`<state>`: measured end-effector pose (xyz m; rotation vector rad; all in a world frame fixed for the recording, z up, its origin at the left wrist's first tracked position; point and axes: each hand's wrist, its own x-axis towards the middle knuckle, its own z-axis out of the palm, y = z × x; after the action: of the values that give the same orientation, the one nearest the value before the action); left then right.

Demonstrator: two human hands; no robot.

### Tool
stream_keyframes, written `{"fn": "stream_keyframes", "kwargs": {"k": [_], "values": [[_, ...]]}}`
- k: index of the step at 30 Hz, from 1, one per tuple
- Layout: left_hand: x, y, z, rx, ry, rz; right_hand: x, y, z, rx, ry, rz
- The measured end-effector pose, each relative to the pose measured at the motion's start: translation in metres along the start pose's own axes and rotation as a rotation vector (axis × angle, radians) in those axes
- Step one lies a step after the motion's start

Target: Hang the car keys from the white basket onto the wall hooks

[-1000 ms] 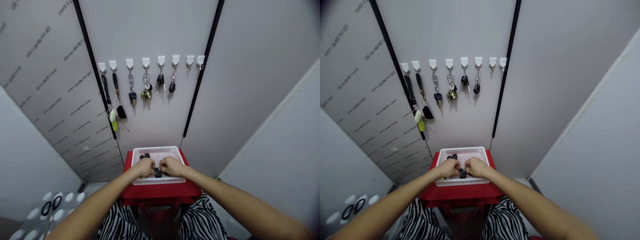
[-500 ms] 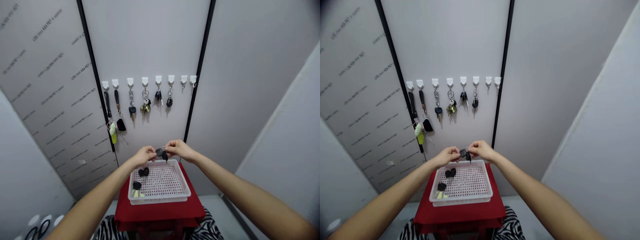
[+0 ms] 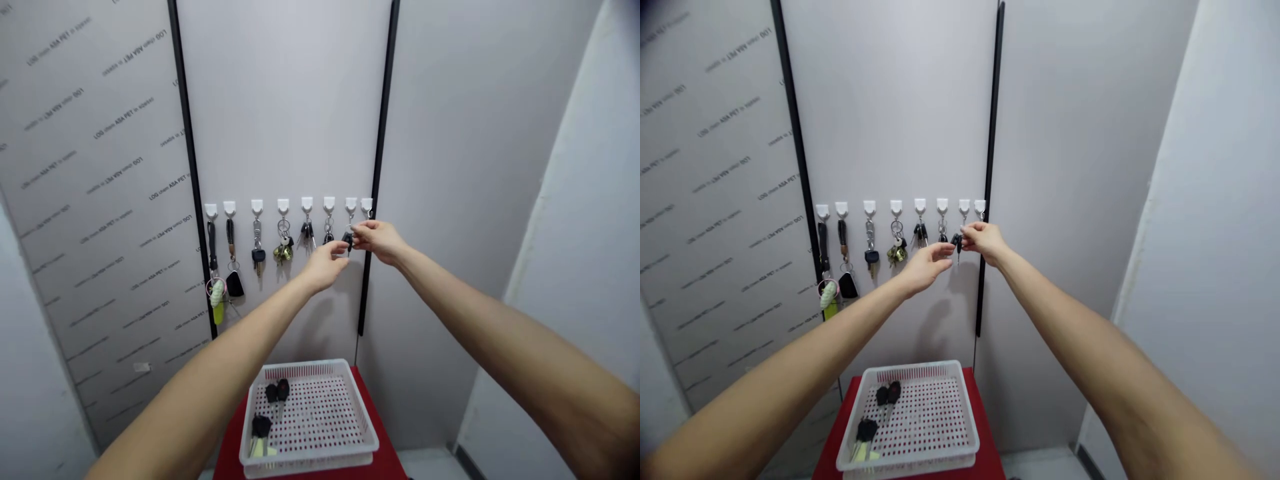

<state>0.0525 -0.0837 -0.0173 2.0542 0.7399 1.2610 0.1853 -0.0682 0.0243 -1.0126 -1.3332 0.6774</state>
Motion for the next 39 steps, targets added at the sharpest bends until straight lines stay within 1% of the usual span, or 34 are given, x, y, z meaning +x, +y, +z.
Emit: {"fn": "stream_keyframes", "kwargs": {"k": [3,6,9,12,14,16,18,20,21,23,25,26,27,28,29,30,31,32,35,38,39], "values": [[0.006,0.009,0.003,0.069,-0.014,-0.016,0.016,-0.009,-0.002,-0.026,0.113,-0.022],[0.008,0.012,0.004,0.120,-0.004,-0.025,0.029,-0.011,-0.002,-0.078,0.209,-0.017],[0.009,0.011,0.002,0.140,0.010,-0.036,0.038,-0.007,0.002,-0.113,0.254,-0.007],[0.006,0.003,-0.001,0.129,0.007,-0.045,0.042,-0.002,0.005,-0.141,0.278,0.003],[-0.002,-0.009,-0.005,0.134,0.011,-0.074,0.040,0.001,0.005,-0.166,0.293,0.018],[-0.018,-0.031,-0.011,0.160,0.008,-0.127,0.033,0.009,0.003,-0.193,0.328,0.010],[-0.043,-0.061,-0.018,0.207,-0.011,-0.195,0.019,0.024,0.002,-0.213,0.382,-0.046],[-0.075,-0.094,-0.022,0.281,-0.041,-0.271,-0.005,0.050,0.004,-0.203,0.394,-0.092],[-0.093,-0.110,-0.023,0.334,-0.064,-0.311,-0.021,0.066,0.008,-0.187,0.361,-0.077],[-0.127,-0.135,-0.022,0.471,-0.144,-0.381,-0.058,0.102,0.021,-0.173,0.201,0.042],[-0.153,-0.151,-0.018,0.630,-0.258,-0.402,-0.097,0.137,0.041,-0.247,-0.054,0.205],[-0.162,-0.155,-0.015,0.707,-0.307,-0.390,-0.114,0.153,0.053,-0.305,-0.172,0.251],[-0.168,-0.158,-0.012,0.779,-0.342,-0.370,-0.128,0.167,0.065,-0.358,-0.296,0.268],[-0.172,-0.158,-0.008,0.843,-0.359,-0.352,-0.139,0.178,0.077,-0.397,-0.422,0.232],[-0.173,-0.158,-0.005,0.898,-0.362,-0.340,-0.147,0.186,0.087,-0.445,-0.519,0.170],[-0.174,-0.157,-0.002,0.942,-0.354,-0.338,-0.152,0.193,0.097,-0.504,-0.586,0.111],[-0.173,-0.155,0.001,0.974,-0.343,-0.346,-0.154,0.198,0.104,-0.577,-0.622,0.067],[-0.172,-0.154,0.003,0.994,-0.331,-0.359,-0.154,0.202,0.110,-0.659,-0.632,0.049],[-0.170,-0.153,0.006,0.957,-0.343,-0.396,-0.149,0.210,0.117,-0.830,-0.611,0.097],[-0.172,-0.154,0.003,0.816,-0.426,-0.383,-0.146,0.217,0.114,-0.823,-0.653,0.114],[-0.173,-0.154,0.001,0.775,-0.432,-0.373,-0.146,0.218,0.112,-0.815,-0.676,0.115]]}}
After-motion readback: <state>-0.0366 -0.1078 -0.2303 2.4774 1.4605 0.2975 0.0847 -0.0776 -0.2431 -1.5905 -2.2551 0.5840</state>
